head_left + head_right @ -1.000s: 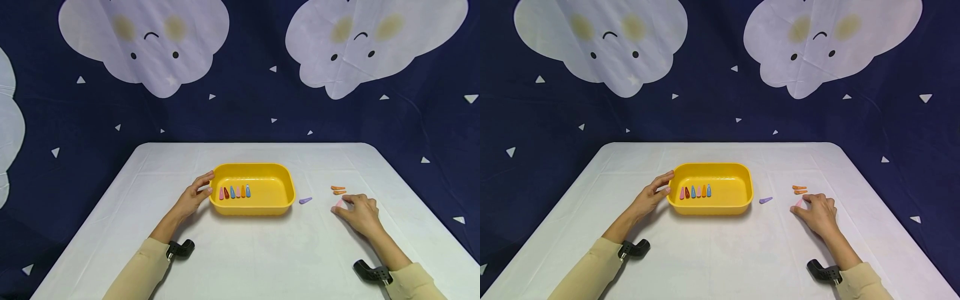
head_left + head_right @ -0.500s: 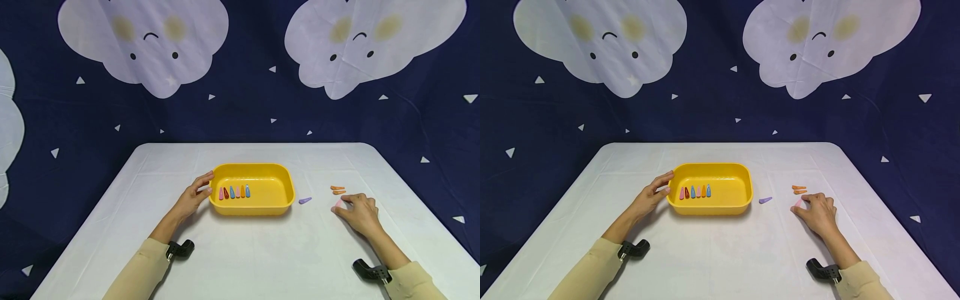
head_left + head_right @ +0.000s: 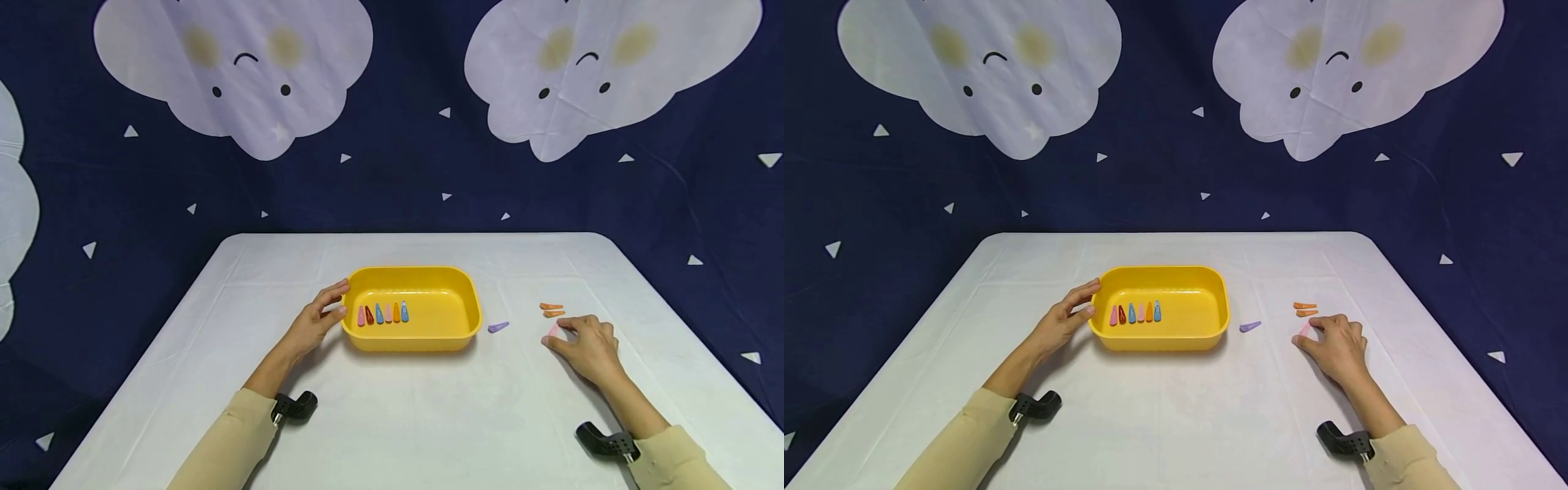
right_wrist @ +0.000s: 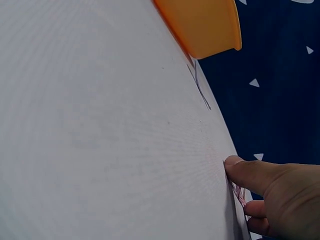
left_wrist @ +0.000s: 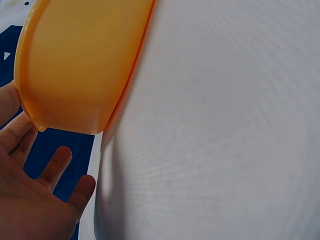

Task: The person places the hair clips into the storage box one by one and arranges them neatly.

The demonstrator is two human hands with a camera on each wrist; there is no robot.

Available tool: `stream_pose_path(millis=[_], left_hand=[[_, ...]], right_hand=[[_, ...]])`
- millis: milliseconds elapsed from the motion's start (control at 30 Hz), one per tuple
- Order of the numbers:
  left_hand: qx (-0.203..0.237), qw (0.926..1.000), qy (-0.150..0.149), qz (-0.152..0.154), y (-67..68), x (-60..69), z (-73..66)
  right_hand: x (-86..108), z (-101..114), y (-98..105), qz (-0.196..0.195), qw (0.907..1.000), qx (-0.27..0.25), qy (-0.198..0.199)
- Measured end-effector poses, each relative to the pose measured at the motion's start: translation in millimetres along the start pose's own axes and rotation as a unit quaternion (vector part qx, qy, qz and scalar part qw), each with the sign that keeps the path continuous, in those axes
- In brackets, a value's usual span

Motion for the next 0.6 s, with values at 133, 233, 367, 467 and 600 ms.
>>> stream_pose_path(millis=[133,233,367,467,600], left_hand=[[-0.005,1.0000,0.000,0.001,0.1,-0.4,0.8],[-0.004,1.0000,0.001,0.001,0.1,-0.2,0.4],[-0.001,1.0000,0.001,0.002,0.1,0.0,-0.2],[-0.001,1.0000,0.000,0.002,-0.1,-0.1,-0.6],[0.000,1.0000,0.000,0.002,-0.3,-0.3,-0.6]], right_hand=[[-1.0,-0.4,-0.4,0.001,1.0000,0.003,0.000],[-1.7,-0.5,-0.6,0.001,1.0000,0.005,0.000],[-2.2,-0.5,-0.4,0.000,1.0000,0.004,0.001],[-2.3,-0.5,-0.1,-0.002,1.0000,0.003,0.003],[-2.0,-0.4,0.4,-0.005,1.0000,0.001,0.005]])
Point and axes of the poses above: each hand's wrist, its own x-axis away from the middle knuckle, its own y-axis out of the back of the hand, z = x × y, the point moved 6 cm from there along -x, towards the middle knuckle, and after that the axes turned 8 degrees about z, right-handed, at the moved point
